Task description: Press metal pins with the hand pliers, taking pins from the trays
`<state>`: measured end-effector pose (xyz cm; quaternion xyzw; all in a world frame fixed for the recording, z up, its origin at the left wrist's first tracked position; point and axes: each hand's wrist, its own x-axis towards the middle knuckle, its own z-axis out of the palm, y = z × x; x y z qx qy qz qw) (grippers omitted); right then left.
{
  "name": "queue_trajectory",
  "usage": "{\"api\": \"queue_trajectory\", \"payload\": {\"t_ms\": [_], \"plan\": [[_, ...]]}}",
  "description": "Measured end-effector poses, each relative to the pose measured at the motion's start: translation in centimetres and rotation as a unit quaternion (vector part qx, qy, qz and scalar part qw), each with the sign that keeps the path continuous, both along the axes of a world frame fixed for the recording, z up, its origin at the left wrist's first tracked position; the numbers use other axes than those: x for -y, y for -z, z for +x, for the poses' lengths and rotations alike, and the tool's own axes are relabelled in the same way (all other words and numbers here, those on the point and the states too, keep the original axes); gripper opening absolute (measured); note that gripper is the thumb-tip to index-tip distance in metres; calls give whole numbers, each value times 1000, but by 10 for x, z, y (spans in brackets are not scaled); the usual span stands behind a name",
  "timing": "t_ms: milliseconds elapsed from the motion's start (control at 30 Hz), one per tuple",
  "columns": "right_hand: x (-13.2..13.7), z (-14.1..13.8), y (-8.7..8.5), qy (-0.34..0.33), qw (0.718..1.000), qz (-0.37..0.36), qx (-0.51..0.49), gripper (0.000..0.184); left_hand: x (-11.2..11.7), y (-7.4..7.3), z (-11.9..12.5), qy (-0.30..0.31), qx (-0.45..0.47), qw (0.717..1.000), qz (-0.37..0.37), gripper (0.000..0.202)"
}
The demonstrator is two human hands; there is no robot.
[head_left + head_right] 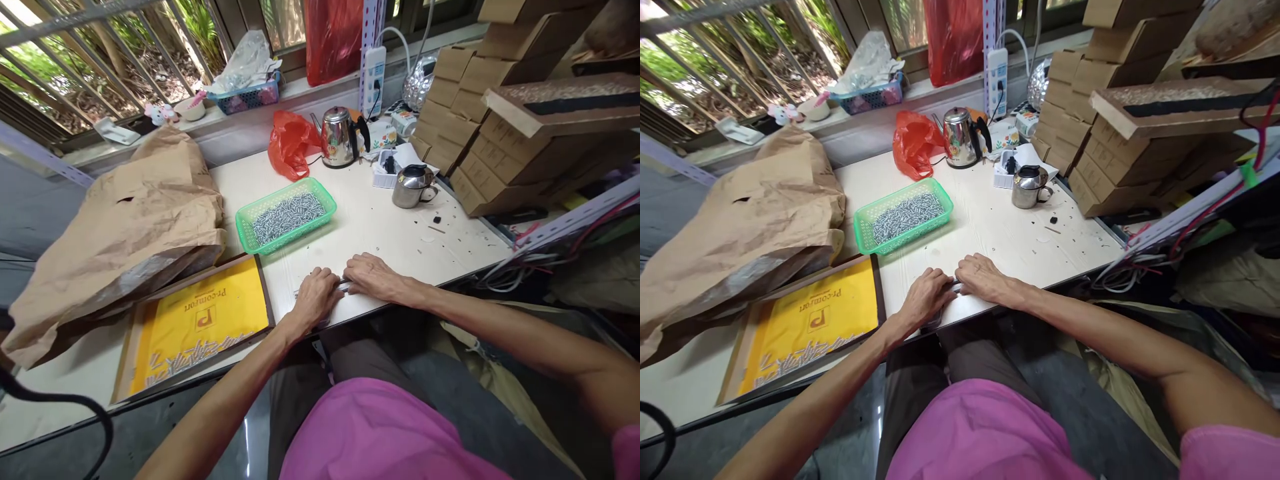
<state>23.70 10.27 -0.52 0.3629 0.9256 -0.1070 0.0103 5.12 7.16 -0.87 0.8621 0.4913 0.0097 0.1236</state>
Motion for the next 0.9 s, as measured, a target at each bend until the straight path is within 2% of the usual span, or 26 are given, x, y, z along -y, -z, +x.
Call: {"api": "queue_trajectory", "payload": {"t_ms": [200, 367, 433, 500, 600, 667, 767, 833, 900], "plan": [[-7, -2, 7, 13, 999, 1, -32, 16, 0, 0, 6, -41, -28, 999, 17, 20], [-27, 9, 4, -23, 997, -56, -52, 44, 14, 3, 8, -67, -13, 997, 47, 36], [-37, 12, 8, -37, 995, -67, -62, 39, 28, 11, 12, -73, 17, 994, 79, 40], [-45, 11, 14, -14, 996, -49, -72, 28, 44, 20, 19, -55, 53, 993, 94, 41], [-54, 6, 19, 42, 997, 3, -67, 19, 63, 30, 28, -23, 91, 993, 76, 43], [-60, -1, 17, 66, 996, 26, -51, 19, 70, 32, 33, -20, 100, 993, 64, 45], [-59, -17, 5, 96, 993, 59, -32, 21, 75, 30, 34, -24, 107, 992, 64, 48], [-47, -33, -6, 32, 996, 70, -42, 24, 76, 29, 33, -22, 112, 991, 70, 53], [-28, -52, -13, -93, 992, 60, -57, 25, 78, 32, 31, -9, 119, 990, 72, 58]]}}
